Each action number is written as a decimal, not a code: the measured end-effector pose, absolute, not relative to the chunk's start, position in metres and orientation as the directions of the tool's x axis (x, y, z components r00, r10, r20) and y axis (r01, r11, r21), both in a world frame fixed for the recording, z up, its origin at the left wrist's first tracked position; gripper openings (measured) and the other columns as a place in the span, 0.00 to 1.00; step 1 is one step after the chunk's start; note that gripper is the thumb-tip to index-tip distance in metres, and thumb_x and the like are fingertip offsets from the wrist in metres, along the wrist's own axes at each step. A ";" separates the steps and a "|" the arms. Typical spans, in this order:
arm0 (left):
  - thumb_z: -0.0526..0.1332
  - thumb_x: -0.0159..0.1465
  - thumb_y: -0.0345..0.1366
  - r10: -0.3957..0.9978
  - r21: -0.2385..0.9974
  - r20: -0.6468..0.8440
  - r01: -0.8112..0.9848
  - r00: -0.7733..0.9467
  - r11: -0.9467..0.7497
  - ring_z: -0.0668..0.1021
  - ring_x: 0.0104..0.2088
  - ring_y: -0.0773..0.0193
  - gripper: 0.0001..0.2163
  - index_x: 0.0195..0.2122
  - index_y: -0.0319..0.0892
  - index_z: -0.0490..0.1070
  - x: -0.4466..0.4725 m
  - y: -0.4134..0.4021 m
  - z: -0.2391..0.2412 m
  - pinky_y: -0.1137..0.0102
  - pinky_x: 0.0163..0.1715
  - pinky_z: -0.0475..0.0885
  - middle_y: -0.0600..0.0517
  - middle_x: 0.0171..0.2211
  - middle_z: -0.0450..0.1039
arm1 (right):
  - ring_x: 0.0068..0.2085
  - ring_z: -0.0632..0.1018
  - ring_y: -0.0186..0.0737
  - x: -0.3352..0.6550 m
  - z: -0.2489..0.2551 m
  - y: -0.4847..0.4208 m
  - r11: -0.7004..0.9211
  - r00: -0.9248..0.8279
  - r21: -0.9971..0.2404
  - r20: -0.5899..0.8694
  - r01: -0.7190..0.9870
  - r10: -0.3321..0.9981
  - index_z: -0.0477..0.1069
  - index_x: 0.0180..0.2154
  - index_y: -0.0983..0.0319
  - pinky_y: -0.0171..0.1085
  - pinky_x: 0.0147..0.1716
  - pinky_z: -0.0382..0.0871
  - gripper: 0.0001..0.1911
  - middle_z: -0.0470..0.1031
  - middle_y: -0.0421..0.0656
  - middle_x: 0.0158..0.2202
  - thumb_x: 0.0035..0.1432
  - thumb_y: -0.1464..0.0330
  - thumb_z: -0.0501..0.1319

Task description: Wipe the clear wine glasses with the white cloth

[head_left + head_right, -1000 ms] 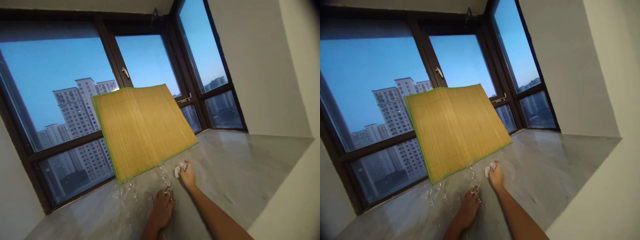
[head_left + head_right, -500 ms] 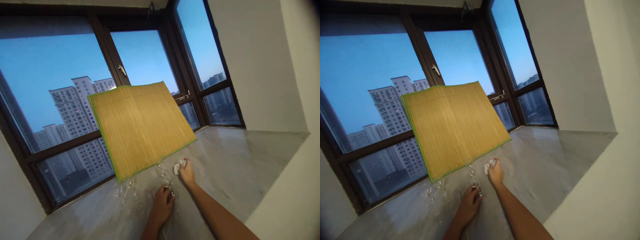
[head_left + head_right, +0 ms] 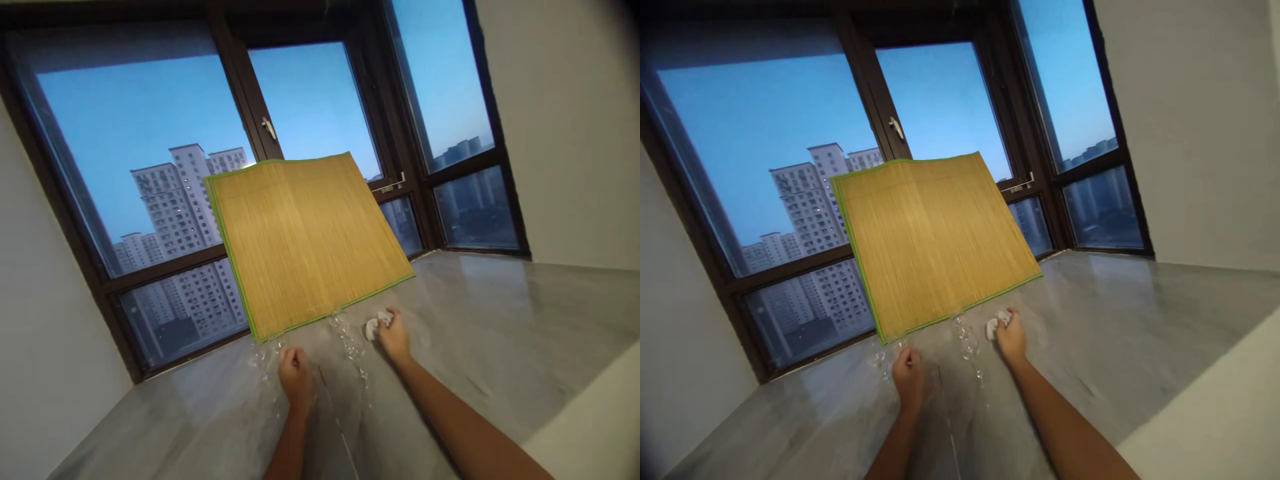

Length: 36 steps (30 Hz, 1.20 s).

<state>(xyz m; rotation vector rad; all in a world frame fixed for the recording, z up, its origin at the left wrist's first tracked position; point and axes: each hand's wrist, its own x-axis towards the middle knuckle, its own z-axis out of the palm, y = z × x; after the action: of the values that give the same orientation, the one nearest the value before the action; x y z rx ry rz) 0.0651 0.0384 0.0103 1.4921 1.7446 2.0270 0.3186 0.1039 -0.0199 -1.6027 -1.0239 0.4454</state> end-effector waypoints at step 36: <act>0.58 0.49 0.41 0.731 0.948 0.212 -0.046 -0.649 -0.316 0.64 0.19 0.69 0.13 0.36 0.46 0.64 -0.021 0.030 -0.015 0.74 0.21 0.61 0.62 0.20 0.58 | 0.37 0.76 0.49 0.323 -0.029 0.111 0.098 0.571 -0.939 0.282 0.331 0.771 0.62 0.54 0.63 0.44 0.39 0.68 0.26 0.75 0.47 0.36 0.55 0.60 0.54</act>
<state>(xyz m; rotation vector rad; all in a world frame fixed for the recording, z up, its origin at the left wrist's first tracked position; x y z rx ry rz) -0.0211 0.0299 -0.0149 0.8851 1.4153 2.0090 0.3228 0.1114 -0.0295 -1.4951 -0.9847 0.4196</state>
